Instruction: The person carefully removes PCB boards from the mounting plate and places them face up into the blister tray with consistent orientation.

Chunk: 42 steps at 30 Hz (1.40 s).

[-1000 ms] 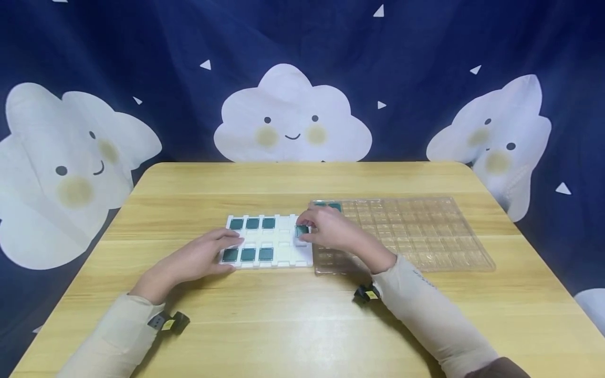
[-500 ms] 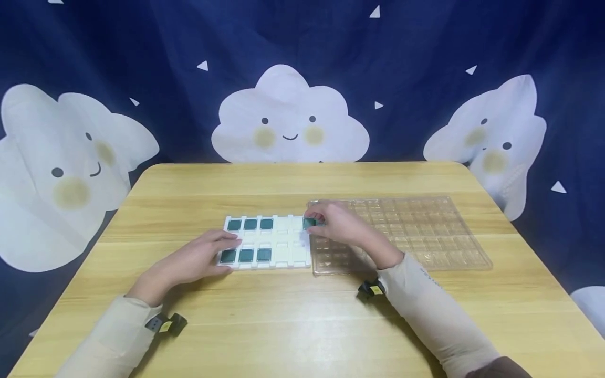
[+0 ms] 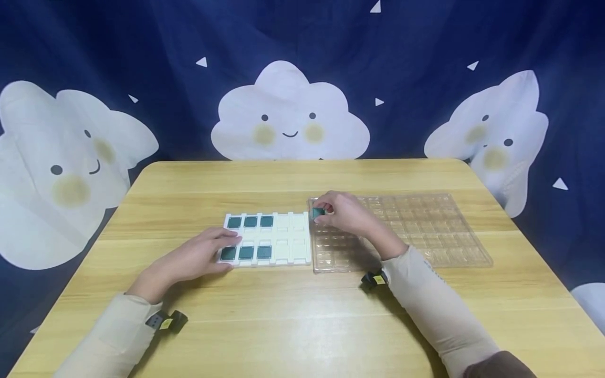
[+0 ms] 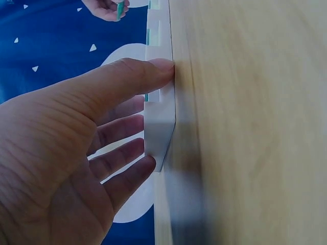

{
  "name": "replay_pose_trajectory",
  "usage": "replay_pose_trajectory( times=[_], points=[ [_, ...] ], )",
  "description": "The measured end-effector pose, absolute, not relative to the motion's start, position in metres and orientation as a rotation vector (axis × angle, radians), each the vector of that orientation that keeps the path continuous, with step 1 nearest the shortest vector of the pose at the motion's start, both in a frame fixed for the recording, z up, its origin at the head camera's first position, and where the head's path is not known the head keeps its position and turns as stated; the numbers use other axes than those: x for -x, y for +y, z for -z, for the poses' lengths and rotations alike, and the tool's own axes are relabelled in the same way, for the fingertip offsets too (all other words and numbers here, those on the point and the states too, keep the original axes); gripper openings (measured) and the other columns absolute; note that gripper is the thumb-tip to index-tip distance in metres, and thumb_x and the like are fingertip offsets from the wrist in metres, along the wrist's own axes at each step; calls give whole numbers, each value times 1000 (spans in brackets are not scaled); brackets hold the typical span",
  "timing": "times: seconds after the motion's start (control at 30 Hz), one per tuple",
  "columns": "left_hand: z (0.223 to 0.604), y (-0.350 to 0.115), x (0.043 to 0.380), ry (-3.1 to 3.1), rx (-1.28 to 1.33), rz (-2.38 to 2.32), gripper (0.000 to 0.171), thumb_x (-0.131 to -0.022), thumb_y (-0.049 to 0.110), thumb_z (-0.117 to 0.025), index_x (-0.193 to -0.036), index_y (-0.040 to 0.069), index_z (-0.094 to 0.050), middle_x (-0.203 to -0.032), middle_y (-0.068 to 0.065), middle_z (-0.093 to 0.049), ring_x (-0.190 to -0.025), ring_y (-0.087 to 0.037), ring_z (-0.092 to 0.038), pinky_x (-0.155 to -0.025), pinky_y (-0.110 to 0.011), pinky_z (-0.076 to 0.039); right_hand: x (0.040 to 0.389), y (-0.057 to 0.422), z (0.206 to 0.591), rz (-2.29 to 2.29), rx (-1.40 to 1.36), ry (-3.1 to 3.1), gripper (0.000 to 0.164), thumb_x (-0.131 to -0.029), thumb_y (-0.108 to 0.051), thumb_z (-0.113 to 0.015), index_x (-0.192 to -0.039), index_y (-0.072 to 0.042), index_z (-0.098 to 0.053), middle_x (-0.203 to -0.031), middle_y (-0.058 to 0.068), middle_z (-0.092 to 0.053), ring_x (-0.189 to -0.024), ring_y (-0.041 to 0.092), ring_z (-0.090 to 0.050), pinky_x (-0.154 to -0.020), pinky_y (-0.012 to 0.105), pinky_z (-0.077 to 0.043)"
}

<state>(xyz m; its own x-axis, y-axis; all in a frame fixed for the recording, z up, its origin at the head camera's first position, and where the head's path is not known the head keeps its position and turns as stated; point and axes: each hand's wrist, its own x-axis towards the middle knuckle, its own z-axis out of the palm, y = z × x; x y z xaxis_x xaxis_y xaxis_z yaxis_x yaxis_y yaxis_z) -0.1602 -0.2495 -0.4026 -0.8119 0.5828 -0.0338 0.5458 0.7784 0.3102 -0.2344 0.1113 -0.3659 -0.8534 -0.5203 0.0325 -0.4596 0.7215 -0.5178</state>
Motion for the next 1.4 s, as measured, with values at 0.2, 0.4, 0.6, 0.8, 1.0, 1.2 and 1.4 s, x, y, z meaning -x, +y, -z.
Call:
replay_pose_trajectory(
  times=[0.2, 0.4, 0.6, 0.8, 1.0, 1.2, 1.4],
  points=[
    [402, -249, 161, 2839, -903, -439, 64, -83, 30, -79, -137, 4, -56, -139, -17, -51, -131, -39, -42, -109, -54, -35, 240, 117, 364, 777, 746, 2841, 33, -85, -21, -78, -114, -7, -70, -100, 4, -67, -94, 21, -62, -84, 35, -53],
    [403, -249, 162, 2838, -912, -442, 64, -83, 30, -79, -137, 4, -56, -139, -17, -51, -131, -38, -42, -109, -54, -35, 246, 122, 367, 784, 726, 2844, 33, -84, -19, -79, -114, -6, -70, -100, 5, -68, -93, 20, -62, -84, 34, -53],
    [403, -249, 163, 2840, -927, -443, 63, -83, 30, -79, -137, 4, -57, -139, -16, -51, -131, -38, -42, -109, -54, -35, 251, 127, 371, 790, 679, 2835, 34, -85, -20, -78, -114, -6, -70, -101, 4, -67, -94, 20, -62, -85, 36, -53],
    [402, -249, 163, 2840, -929, -434, 63, -83, 29, -79, -137, 4, -57, -139, -17, -51, -131, -39, -42, -109, -54, -34, 255, 131, 373, 774, 616, 2815, 35, -86, -21, -77, -116, -6, -69, -102, 5, -67, -95, 22, -61, -86, 39, -52],
    [403, -249, 162, 2841, -928, -430, 64, -83, 29, -79, -137, 3, -57, -139, -17, -51, -131, -39, -42, -110, -54, -34, 260, 136, 378, 714, 584, 2818, 36, -85, -23, -77, -116, -6, -69, -101, 6, -67, -93, 22, -61, -85, 39, -52],
    [403, -250, 162, 2835, -923, -438, 64, -83, 29, -79, -137, 3, -56, -139, -17, -51, -132, -39, -41, -110, -54, -33, 262, 139, 382, 647, 581, 2790, 33, -84, -23, -79, -113, -9, -70, -100, 5, -68, -93, 22, -61, -87, 40, -50],
    [404, -250, 161, 2836, -916, -434, 64, -84, 30, -78, -137, 4, -56, -140, -17, -51, -132, -40, -41, -111, -54, -32, 262, 139, 386, 605, 591, 2767, 34, -85, -20, -78, -115, -9, -70, -112, 8, -68, -105, 27, -61, -96, 45, -48]
  ],
)
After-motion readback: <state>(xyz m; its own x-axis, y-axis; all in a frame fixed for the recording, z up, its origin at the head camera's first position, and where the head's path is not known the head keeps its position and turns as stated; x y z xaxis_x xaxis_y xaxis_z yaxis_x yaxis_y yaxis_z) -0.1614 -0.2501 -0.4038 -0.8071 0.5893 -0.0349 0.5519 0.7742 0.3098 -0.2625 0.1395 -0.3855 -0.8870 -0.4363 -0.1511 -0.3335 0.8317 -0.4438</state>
